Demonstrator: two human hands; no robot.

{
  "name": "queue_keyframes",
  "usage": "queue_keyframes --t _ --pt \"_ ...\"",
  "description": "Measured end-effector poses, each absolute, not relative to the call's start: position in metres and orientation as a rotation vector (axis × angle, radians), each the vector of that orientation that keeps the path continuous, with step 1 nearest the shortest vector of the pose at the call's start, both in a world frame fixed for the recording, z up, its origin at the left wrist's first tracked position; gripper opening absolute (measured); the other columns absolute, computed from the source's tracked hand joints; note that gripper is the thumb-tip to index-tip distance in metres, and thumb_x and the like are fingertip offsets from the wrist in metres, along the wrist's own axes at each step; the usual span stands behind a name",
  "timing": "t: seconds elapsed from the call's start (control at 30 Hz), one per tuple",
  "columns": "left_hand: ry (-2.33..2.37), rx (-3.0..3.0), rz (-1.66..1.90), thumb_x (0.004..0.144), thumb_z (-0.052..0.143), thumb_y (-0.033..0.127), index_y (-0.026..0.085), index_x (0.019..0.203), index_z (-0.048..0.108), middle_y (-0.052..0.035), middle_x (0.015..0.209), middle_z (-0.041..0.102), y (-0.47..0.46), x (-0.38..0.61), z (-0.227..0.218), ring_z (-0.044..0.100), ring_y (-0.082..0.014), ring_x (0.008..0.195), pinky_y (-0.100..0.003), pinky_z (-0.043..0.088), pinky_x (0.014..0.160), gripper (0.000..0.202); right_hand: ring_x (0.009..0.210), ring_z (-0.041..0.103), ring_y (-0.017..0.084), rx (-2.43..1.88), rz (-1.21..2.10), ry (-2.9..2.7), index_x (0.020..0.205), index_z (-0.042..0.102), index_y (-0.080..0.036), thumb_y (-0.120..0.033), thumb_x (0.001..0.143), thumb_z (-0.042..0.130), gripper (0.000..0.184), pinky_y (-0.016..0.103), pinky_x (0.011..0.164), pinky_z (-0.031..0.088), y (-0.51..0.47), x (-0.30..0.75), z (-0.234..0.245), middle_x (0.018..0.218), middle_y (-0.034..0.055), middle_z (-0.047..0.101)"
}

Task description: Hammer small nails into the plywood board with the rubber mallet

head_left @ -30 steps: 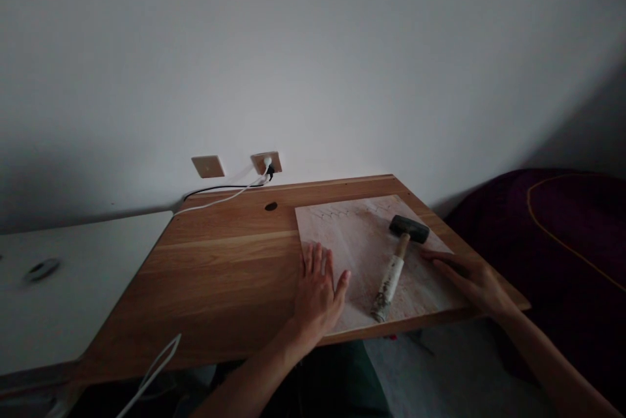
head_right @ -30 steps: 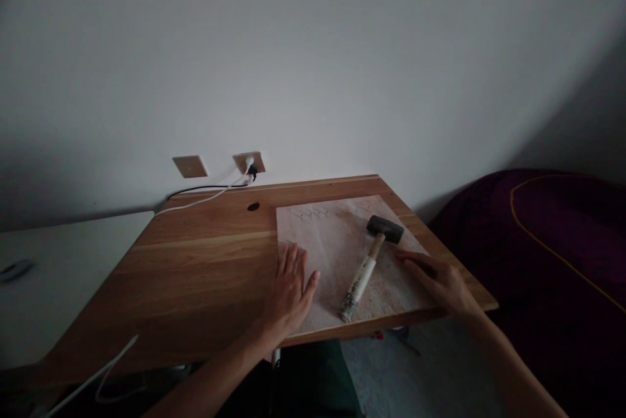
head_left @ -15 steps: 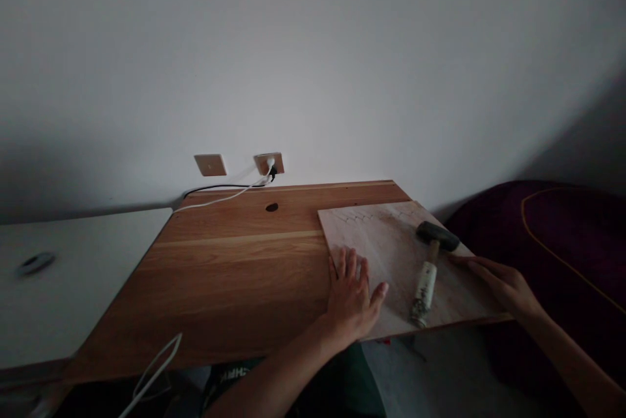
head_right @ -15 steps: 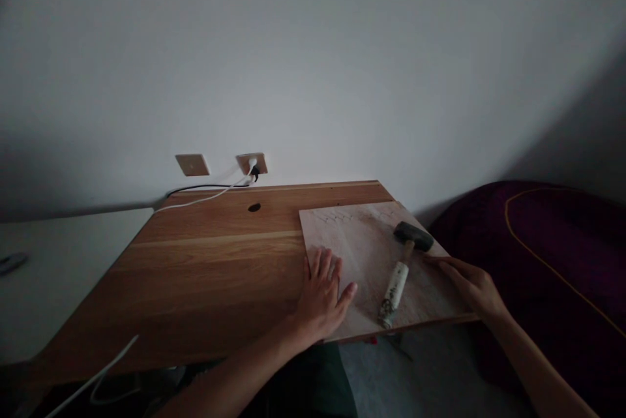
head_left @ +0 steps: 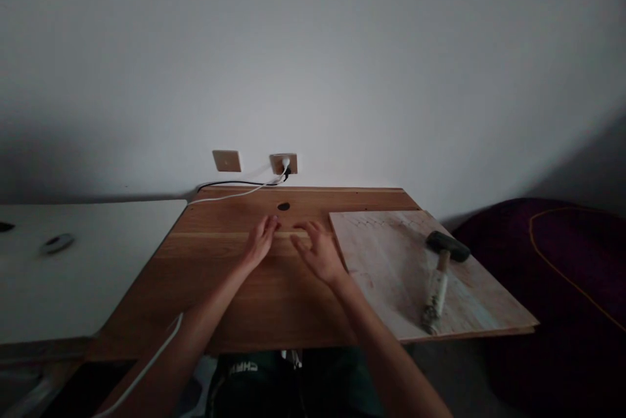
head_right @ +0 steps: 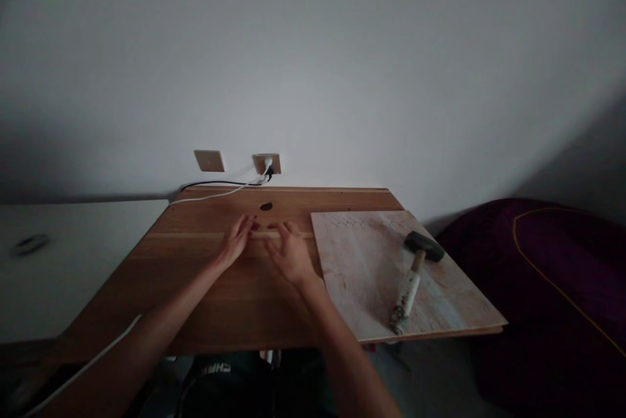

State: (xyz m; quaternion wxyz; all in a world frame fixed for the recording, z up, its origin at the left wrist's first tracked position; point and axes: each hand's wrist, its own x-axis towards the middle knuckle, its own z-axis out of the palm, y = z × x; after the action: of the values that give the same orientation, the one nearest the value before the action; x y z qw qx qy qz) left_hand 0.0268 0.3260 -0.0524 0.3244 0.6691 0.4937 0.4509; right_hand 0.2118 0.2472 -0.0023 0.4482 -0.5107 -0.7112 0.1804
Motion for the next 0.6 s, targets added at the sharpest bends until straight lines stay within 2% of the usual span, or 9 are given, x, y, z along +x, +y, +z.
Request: queue_keyframes --t 0.07,0.13,0.27,0.43,0.6 --pt "1.328 1.757 1.231 0.101 0.037 0.056 0.019 0.102 0.063 -0.0091 0.096 0.075 0.334 0.016 -0.053 0.072 -0.0220 0.089 -0.033 0.055 0.081 0.046 0.098 0.067 0.023 -1.277 0.517 -1.694 0.098 0.068 -0.020 -0.046 0.098 0.050 0.031 0.033 0.085 0.051 0.277 0.167 -0.014 0.105 0.0103 0.072" --pt "1.353 1.772 1.256 0.101 0.040 0.048 0.018 0.104 0.063 -0.0087 0.094 0.075 0.339 0.012 -0.056 0.072 -0.0207 0.083 -0.031 0.055 0.078 0.038 0.082 0.066 0.020 -1.395 0.634 -1.530 0.086 0.064 -0.019 -0.045 0.099 0.045 0.035 0.030 0.075 0.049 0.299 0.147 -0.029 0.088 0.0084 0.072" --pt "1.358 1.863 1.243 0.096 0.050 0.031 0.018 0.103 0.066 -0.0078 0.095 0.075 0.343 0.013 -0.065 0.071 -0.0199 0.084 -0.031 0.053 0.080 0.022 0.065 0.056 0.017 -1.442 0.616 -1.440 0.072 0.054 -0.022 -0.047 0.093 0.050 0.032 0.027 0.065 0.041 0.314 0.150 -0.054 0.068 0.0008 0.061" --pt "1.346 1.993 1.167 0.096 0.050 0.023 0.021 0.105 0.066 -0.0047 0.091 0.075 0.338 0.014 -0.070 0.070 -0.0178 0.082 -0.028 0.051 0.078 0.018 0.059 0.047 0.014 -1.370 0.598 -1.412 0.066 0.047 -0.024 -0.049 0.088 0.051 0.034 0.027 0.060 0.035 0.312 0.151 -0.063 0.061 -0.0034 0.052" --pt "1.376 2.114 1.060 0.098 0.048 0.021 0.021 0.099 0.065 -0.0050 0.088 0.074 0.331 0.016 -0.068 0.070 -0.0187 0.081 -0.028 0.050 0.076 0.017 0.059 0.048 0.015 -1.373 0.603 -1.437 0.067 0.049 -0.024 -0.047 0.091 0.051 0.033 0.027 0.060 0.033 0.313 0.147 -0.064 0.060 -0.0037 0.053"
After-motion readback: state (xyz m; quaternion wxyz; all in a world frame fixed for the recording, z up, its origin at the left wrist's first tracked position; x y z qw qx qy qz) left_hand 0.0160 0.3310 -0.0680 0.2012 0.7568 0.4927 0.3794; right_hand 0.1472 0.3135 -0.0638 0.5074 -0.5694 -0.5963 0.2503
